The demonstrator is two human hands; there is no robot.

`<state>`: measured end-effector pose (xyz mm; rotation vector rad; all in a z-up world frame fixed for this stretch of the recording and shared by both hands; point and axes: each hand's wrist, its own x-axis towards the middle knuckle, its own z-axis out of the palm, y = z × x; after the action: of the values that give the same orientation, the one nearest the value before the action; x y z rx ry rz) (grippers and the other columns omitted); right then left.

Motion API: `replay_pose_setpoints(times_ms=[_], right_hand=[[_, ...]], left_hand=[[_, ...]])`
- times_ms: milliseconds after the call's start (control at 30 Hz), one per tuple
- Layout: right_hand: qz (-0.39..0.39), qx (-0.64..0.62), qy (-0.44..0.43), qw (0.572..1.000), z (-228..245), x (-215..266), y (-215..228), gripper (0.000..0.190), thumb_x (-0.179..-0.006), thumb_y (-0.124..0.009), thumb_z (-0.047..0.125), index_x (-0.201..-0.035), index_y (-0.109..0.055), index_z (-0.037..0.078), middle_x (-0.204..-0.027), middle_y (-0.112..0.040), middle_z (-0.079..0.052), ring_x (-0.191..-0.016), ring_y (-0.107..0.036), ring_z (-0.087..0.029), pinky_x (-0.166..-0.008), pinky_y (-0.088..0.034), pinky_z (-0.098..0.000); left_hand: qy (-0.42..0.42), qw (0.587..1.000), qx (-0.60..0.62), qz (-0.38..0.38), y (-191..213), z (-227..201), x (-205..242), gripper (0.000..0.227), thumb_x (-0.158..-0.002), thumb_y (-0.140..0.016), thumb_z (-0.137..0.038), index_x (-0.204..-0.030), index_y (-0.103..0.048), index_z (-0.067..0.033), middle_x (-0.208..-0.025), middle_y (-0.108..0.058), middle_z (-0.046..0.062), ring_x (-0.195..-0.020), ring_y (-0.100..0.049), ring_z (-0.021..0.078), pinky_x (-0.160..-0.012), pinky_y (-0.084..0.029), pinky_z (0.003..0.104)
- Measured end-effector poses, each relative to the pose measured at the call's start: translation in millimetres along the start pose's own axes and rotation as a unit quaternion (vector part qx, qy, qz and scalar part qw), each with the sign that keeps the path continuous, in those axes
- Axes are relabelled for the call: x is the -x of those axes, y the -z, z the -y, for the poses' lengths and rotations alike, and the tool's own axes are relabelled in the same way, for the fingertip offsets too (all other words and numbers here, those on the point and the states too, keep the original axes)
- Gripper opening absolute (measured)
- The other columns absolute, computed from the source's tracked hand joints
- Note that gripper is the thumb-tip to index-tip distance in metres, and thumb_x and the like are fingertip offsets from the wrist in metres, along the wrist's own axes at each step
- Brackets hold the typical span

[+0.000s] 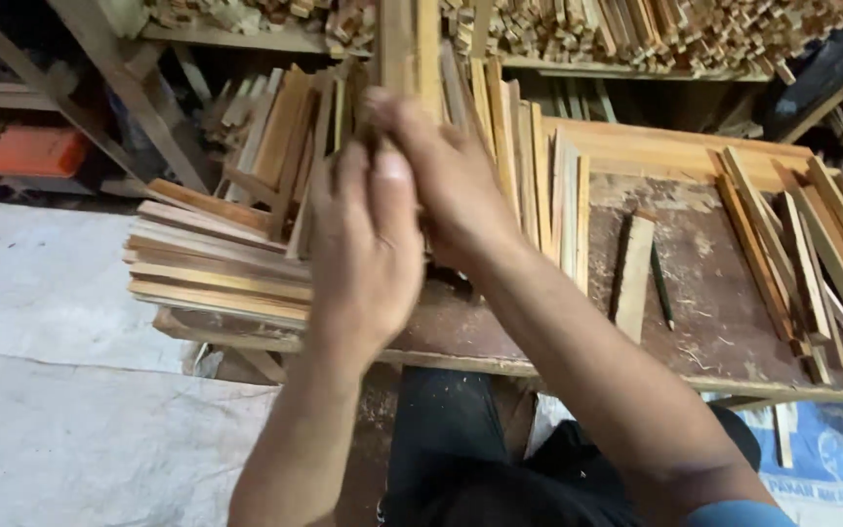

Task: Mark and sort thin wood strips for furniture production

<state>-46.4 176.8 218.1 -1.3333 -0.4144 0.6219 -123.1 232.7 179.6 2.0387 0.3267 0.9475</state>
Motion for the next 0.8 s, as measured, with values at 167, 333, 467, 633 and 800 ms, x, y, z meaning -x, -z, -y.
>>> replay_pose_setpoints(times_ms=[167,333,467,633,800], right_hand=[[-0.002,0.114,-0.103,0.988,-16,-30,-41,0.051,-0.092,-0.049,0.047,-0.106,-0.066,0.002,-0.084,-0.067,-0.011,-0.071,-0.067,-0.02,-0.061,-0.059,-0.0361],[-0.033,0.246,-0.039,0.968,-52,-39,-61,0.086,-0.087,-0.055,0.06,-0.143,-0.048,-0.004,-0.127,-0.063,-0.033,-0.12,-0.063,-0.05,-0.088,-0.056,-0.0628],[0.076,0.263,0.007,0.962,-65,-47,-55,0.042,-0.106,-0.043,0.022,-0.132,-0.026,-0.005,-0.08,-0.054,-0.009,-0.05,-0.056,-0.014,-0.036,-0.052,-0.0255],[0.114,0.3,0.082,0.943,-68,-45,-56,0.025,-0.106,-0.036,0.016,-0.123,-0.039,-0.002,-0.077,-0.055,-0.008,-0.046,-0.054,-0.014,-0.034,-0.056,-0.0259],[0.087,0.291,0.182,0.935,-77,-48,-51,0.075,-0.102,-0.043,0.015,-0.155,0.001,-0.016,-0.102,-0.053,-0.017,-0.071,-0.059,-0.017,-0.051,-0.058,-0.0224]], left_hand=[[0.124,0.991,-0.002,0.043,36,48,-27,0.06,-0.101,-0.027,-0.048,-0.133,-0.058,-0.0085,-0.129,-0.055,0.02,-0.11,-0.056,0.0351,-0.09,-0.048,0.048],[0.206,0.976,0.067,0.004,42,107,-41,0.057,-0.099,-0.038,-0.035,-0.15,-0.049,-0.0125,-0.154,-0.046,0.022,-0.145,-0.04,0.0377,-0.12,-0.03,0.053],[0.163,0.986,0.035,0.019,48,142,-56,0.07,-0.097,-0.037,-0.056,-0.143,-0.052,-0.0049,-0.143,-0.052,0.029,-0.138,-0.046,0.0455,-0.113,-0.036,0.058],[0.285,0.958,0.004,0.043,57,122,-76,0.107,-0.089,-0.031,-0.084,-0.153,-0.038,0.0015,-0.152,-0.04,0.034,-0.144,-0.035,0.0501,-0.117,-0.029,0.062],[0.308,0.944,-0.031,0.112,57,115,-85,0.117,-0.081,-0.042,-0.091,-0.151,-0.039,0.0031,-0.153,-0.042,0.03,-0.146,-0.036,0.0442,-0.119,-0.031,0.058]])
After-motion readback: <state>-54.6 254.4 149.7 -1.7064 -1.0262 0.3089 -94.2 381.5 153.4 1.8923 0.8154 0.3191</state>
